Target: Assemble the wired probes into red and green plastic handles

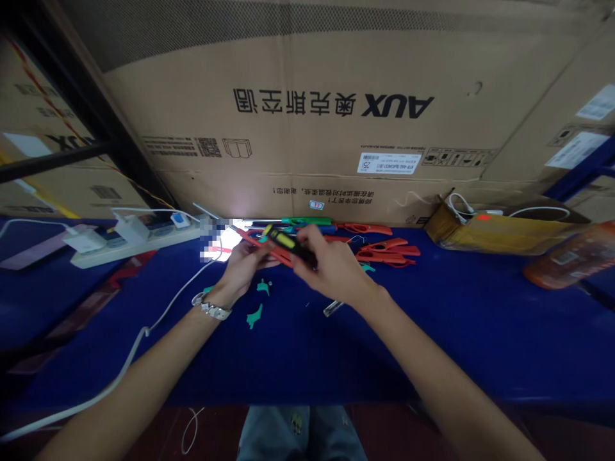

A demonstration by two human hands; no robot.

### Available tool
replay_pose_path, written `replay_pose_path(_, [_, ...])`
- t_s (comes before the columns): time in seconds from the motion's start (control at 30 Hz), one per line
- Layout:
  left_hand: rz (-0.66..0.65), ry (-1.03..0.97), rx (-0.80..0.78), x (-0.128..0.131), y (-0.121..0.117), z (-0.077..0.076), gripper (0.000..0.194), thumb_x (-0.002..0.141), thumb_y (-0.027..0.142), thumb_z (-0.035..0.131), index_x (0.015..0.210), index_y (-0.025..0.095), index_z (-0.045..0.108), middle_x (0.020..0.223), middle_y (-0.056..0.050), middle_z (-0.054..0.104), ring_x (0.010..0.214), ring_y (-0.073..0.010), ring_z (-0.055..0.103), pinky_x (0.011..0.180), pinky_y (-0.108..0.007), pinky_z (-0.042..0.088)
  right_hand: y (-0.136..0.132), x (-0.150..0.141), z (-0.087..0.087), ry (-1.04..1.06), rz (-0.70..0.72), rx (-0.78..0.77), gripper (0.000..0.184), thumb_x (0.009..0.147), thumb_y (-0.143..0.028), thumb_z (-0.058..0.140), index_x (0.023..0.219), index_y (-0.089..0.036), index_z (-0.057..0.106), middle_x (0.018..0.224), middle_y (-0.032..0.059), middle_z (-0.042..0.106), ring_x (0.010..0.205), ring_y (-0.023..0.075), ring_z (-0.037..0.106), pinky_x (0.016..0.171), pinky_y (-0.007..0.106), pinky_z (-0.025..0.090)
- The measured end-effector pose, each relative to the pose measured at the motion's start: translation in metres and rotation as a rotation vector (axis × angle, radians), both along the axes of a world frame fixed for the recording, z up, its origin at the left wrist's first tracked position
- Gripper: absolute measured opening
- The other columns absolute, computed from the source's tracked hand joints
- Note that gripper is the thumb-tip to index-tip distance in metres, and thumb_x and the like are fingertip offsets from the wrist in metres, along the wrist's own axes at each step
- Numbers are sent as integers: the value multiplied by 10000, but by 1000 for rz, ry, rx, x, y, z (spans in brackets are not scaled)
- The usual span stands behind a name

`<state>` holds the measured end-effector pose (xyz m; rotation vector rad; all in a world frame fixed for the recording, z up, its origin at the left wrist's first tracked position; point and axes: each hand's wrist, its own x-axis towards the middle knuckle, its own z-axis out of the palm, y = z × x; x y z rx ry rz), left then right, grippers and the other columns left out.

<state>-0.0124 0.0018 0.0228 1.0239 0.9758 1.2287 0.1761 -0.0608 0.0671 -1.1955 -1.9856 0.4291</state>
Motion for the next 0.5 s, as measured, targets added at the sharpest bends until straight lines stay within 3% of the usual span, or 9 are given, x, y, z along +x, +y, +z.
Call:
replay_pose_path(0.13, [-57,7,-57,3,-3,-3,269,705,244,838,851,118,650,763,-114,762,726,-272,768,700,-383,649,26,1,-13,707,-49,-336,354,802,-480,646,845,-273,361,543,-118,352,425,88,305,420,217,239])
replay_pose_path(0.2, [-62,48,-67,4,-2,-4,270,687,243,836,835,112,652,761,-122,760,728,-280,768,672,-372,651,32,0,-18,893,-39,-459,435,775,-559,662,763,-263,342,530,-107,335,420,84,304,388,213,231])
replay_pose_path(0.27, [-54,94,-69,5,-1,-5,262,684,237,824,830,115,644,747,-116,758,700,-269,765,632,-348,651,32,-1,-23,928,-53,-493,487,756,-654,660,722,-245,397,565,-73,417,438,82,352,366,210,242])
replay_pose_path(0.37, [-52,140,-77,4,0,-4,247,703,204,799,855,132,619,720,-93,755,654,-246,759,587,-318,645,24,-1,-32,808,-96,-422,548,737,-734,659,696,-218,481,561,-55,460,414,64,359,335,199,223])
replay_pose_path(0.5, [-87,197,-92,3,-1,-1,227,732,168,772,890,130,612,705,-88,749,670,-250,765,576,-312,644,14,0,-46,664,-19,-432,546,799,-735,604,686,-211,500,518,-59,485,320,69,413,293,207,289])
